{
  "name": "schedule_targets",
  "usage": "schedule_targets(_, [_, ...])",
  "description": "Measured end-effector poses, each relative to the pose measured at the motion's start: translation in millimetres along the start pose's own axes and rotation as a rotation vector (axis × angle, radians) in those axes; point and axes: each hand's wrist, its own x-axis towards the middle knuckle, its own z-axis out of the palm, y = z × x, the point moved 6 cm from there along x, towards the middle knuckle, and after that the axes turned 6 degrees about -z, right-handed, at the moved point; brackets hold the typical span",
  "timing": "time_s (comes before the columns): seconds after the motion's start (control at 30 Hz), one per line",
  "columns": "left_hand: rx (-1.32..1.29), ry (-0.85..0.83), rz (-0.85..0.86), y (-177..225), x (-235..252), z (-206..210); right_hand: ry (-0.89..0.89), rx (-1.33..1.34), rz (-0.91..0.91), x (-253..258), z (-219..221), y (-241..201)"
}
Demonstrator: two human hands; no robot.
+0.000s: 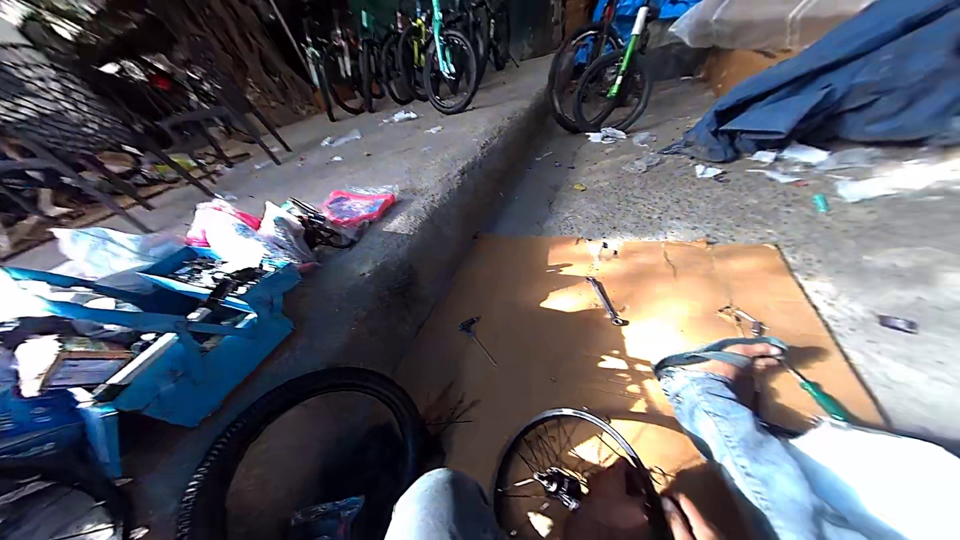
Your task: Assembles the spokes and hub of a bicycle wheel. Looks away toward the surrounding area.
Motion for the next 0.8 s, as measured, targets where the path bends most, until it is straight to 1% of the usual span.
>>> schedule_targets(0.03, [0.029, 0.046, -0.012, 1, -1, -1, 0.019, 0.061, 0.047, -5, 1, -2])
schedule_targets(0.07, [0.046, 0.131, -0.018, 2, -2, -4, 0.033, 0.104, 0.077, -8, 4, -3])
schedule_targets(0.1, [0.045, 0.251, -0.019, 5, -6, -7, 0.023, 0.12, 0.097, -8, 7, -1])
schedule_targets(0.17, [0.029, 0.546, -0.043, 9, -26, -16, 0.007, 0.12, 0.135, -3, 14, 3])
schedule_targets(0.23, [0.056, 0.758, -0.159, 6, -51, -20, 0.06, 0.09, 0.176, 2, 16, 5])
schedule_targets(0.3, [0.117, 0.879, -0.324, -2, -67, -28, 0.144, 0.115, 0.172, 9, 15, 7])
schedule_targets(0.33, [0.165, 0.895, -0.417, -6, -71, -33, 0.166, 0.141, 0.162, 12, 15, 8])
schedule_targets(0.4, [0.271, 0.844, -0.549, -10, -71, -40, 0.165, 0.149, 0.152, 14, 18, 8])
schedule_targets(0.47, [0.282, 0.812, -0.6, -16, -71, -41, 0.158, 0.143, 0.152, 14, 20, 6])
schedule_targets(0.53, [0.266, 0.823, -0.651, -28, -73, -41, 0.174, 0.179, 0.148, 13, 18, 7])
schedule_targets(0.6, [0.273, 0.776, -0.727, -39, -72, -42, 0.199, 0.232, 0.125, 14, 17, 8])
schedule_targets(0.67, [0.305, 0.724, -0.76, -43, -71, -44, 0.227, 0.305, 0.086, 14, 15, 7])
schedule_targets(0.73, [0.34, 0.687, -0.761, -37, -70, -47, 0.245, 0.382, 0.058, 16, 14, 6])
schedule_targets(0.8, [0.252, 0.569, -0.744, -28, -67, -45, 0.241, 0.446, 0.064, 15, 13, 7])
